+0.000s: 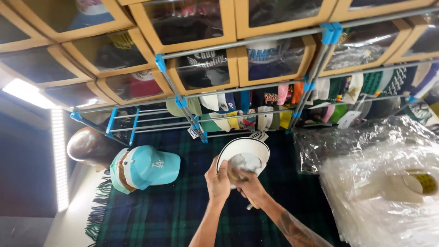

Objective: Cleaning baseball caps with a handheld brush and then packing them into plastic bags for storage or shipping.

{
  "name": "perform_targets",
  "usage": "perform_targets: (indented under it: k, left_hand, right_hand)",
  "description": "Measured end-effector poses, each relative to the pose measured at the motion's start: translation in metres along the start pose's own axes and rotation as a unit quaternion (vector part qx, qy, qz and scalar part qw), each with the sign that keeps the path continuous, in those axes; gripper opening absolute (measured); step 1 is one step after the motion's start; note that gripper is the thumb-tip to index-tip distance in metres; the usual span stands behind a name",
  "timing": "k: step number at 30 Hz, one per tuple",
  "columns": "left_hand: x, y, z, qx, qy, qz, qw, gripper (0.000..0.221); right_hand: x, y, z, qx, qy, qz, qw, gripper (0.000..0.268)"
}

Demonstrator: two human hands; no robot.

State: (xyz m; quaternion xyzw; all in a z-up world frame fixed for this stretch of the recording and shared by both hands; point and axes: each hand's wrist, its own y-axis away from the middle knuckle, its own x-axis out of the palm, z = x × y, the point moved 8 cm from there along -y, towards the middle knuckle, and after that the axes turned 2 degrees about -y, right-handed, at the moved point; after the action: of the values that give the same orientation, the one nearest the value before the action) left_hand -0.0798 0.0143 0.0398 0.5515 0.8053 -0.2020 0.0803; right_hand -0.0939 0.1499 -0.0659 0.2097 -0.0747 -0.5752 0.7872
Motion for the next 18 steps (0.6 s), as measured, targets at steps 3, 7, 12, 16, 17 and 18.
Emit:
perform_targets:
  k: [3, 7, 12, 16, 17, 18]
  left_hand:
    - [-0.004, 0.002, -0.002, -0.001, 0.001, -0.038, 0.999, 0.038]
    - [-0.012, 0.003, -0.016, 0.037, 0.047, -0.062, 0.996, 0.043]
    - [-0.045, -0.001, 0.011, -0.034, 0.112, -0.128, 0.985, 0.054]
    - [-0.039, 0.007, 0.012, -0.164, 0.173, -0.118, 0.964, 0.058]
    - [-0.026, 0.01, 0.03, -0.163, 0.174, -0.115, 0.964, 0.058]
    - [-0.013, 0.011, 0.042, -0.122, 0.144, -0.105, 0.976, 0.042]
  right_hand:
    - [0.014, 0.008, 0.017, 0.009, -0.295, 0.007, 0.955, 0.049]
    - [0.057, 0.031, -0.006, -0.129, -0.166, 0.099, 0.973, 0.013]
    - [-0.027, 0.0, -0.03, -0.195, 0.277, -0.02, 0.941, 0.079]
    - [-0.045, 0.073, 0.026, -0.428, 0.165, -0.122, 0.88, 0.052]
    - [-0.039, 0.065, 0.03, -0.427, 0.166, -0.124, 0.88, 0.052]
    - [-0.027, 0.063, 0.038, -0.478, 0.226, -0.121, 0.84, 0.046]
